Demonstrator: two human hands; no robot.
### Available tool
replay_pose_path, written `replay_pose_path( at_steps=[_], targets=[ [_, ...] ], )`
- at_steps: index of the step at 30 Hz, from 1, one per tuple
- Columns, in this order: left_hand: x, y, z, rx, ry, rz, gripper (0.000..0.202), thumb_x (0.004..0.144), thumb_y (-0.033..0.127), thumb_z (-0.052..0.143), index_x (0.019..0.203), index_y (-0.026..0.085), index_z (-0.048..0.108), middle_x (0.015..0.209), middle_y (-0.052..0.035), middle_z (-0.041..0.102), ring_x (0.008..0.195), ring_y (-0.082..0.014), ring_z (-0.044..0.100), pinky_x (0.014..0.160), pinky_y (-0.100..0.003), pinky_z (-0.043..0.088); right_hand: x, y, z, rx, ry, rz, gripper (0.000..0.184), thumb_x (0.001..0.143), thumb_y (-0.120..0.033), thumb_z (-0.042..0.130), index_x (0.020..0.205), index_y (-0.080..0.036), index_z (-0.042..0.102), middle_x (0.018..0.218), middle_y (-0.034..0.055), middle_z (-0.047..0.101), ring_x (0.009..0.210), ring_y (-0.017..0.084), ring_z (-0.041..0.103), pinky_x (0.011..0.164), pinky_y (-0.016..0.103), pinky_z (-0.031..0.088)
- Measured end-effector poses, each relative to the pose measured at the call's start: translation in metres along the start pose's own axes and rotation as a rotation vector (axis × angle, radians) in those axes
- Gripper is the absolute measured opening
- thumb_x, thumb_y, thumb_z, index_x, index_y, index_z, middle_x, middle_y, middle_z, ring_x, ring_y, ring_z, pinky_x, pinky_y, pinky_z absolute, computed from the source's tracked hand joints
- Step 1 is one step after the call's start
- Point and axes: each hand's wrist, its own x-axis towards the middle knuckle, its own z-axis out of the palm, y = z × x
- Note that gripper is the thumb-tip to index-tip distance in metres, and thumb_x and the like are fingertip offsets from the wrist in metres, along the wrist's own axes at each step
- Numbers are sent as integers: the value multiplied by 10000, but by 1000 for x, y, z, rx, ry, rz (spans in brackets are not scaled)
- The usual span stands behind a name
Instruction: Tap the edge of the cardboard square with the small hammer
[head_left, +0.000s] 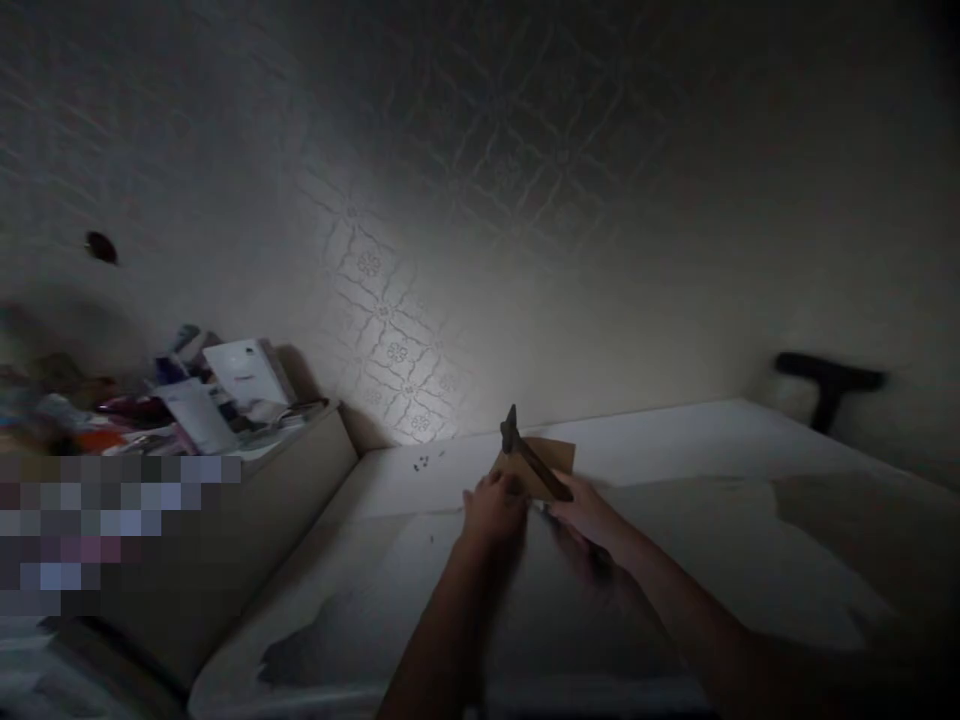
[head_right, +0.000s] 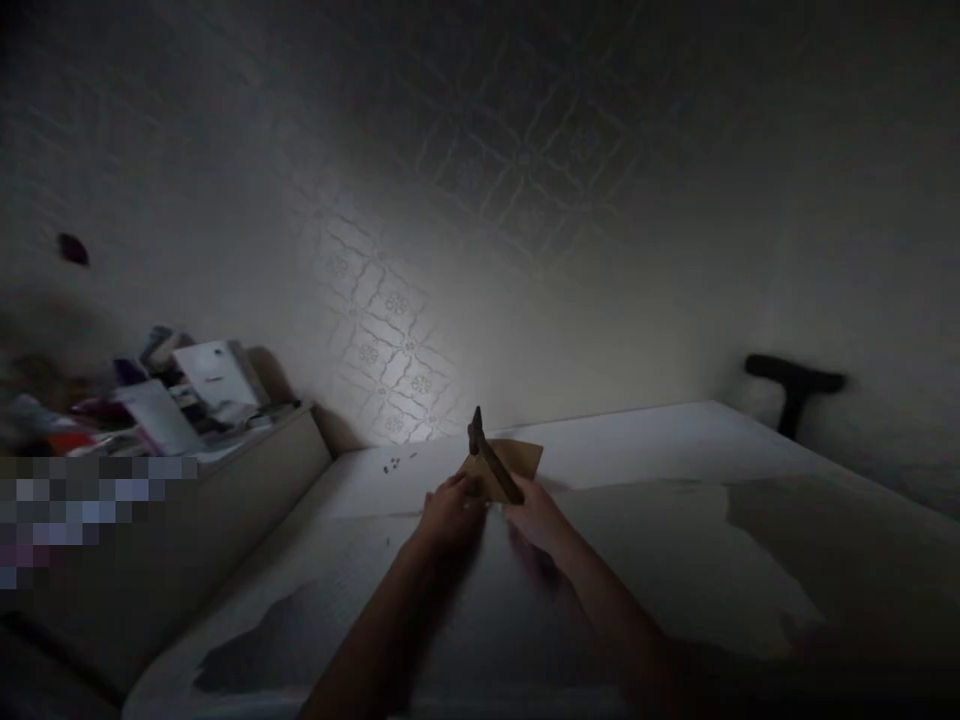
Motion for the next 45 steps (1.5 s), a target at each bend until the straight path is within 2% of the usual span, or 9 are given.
replay_pose_path(
  at_steps=[4, 10, 14, 19, 24, 28, 35, 41, 45],
  targets=[
    [-1, 0, -1, -2, -3, -1, 350, 906, 350, 472, 1233, 296, 583, 1415, -54, 511, 1259, -270, 494, 1020, -472, 391, 0, 0, 0, 60, 13, 30, 606, 608, -122, 532, 1203, -156, 643, 684, -14, 681, 514, 118, 552, 457, 195, 404],
    [-1, 2, -2, 11, 1, -6, 367, 900, 356, 478, 1246, 282, 573, 1406, -67, 520, 1260, -272, 493, 1022, -477, 388, 6, 8, 1, 88, 56, -74, 557, 580, -104, 565, 1120, -165, 685, 876, 25, 732, 806, 182, 650, 664, 242, 507],
    [0, 1, 0, 17, 5, -9, 361, 891, 365, 490, 1229, 284, 585, 1415, -66, 511, 1261, -281, 493, 1017, -475, 393, 4, 7, 1, 93, 34, -44, 553, 589, -99, 544, 1122, -147, 685, 824, 26, 726, 742, 173, 645, 641, 247, 503],
    [0, -1, 1, -11, 9, 3, 363, 900, 367, 482, 1244, 293, 575, 1421, -62, 505, 1256, -281, 498, 1010, -491, 396, 3, 5, -1, 72, 49, -80, 528, 580, -109, 564, 1089, -160, 693, 849, 17, 727, 812, 193, 654, 738, 277, 515],
    [-2, 1, -2, -7, 6, -9, 377, 895, 338, 485, 1261, 301, 570, 1434, -57, 494, 1264, -273, 491, 1024, -471, 388, 4, 7, 1, 77, 24, -38, 582, 588, -133, 545, 1157, -159, 661, 733, 5, 700, 738, 192, 652, 657, 272, 517],
    [-2, 2, -3, -15, -6, -13, 357, 895, 341, 476, 1230, 297, 592, 1424, -57, 502, 1271, -282, 484, 1027, -490, 384, 4, 6, 1, 83, 39, -51, 580, 579, -127, 543, 1144, -158, 667, 749, 11, 701, 742, 184, 647, 632, 253, 510],
    [-2, 1, -2, -17, 2, -12, 380, 896, 361, 482, 1261, 303, 571, 1442, -56, 486, 1285, -281, 470, 1033, -486, 379, 1, 2, 0, 64, 26, 9, 618, 583, -94, 512, 1180, -160, 657, 660, -24, 672, 531, 127, 563, 496, 211, 441],
    [-2, 2, -3, -9, -1, -15, 364, 888, 340, 490, 1236, 296, 586, 1420, -62, 509, 1265, -279, 493, 1026, -485, 385, 3, 4, 1, 81, 43, -53, 586, 571, -77, 524, 1127, -166, 684, 842, 10, 728, 766, 174, 653, 631, 231, 508],
    [-1, 1, -1, -15, 7, -9, 369, 883, 340, 492, 1236, 291, 588, 1428, -62, 500, 1267, -289, 488, 1027, -507, 379, 4, 6, 1, 78, 28, -11, 585, 602, -103, 535, 1170, -165, 662, 750, -1, 708, 704, 173, 645, 600, 240, 505]
  ],
)
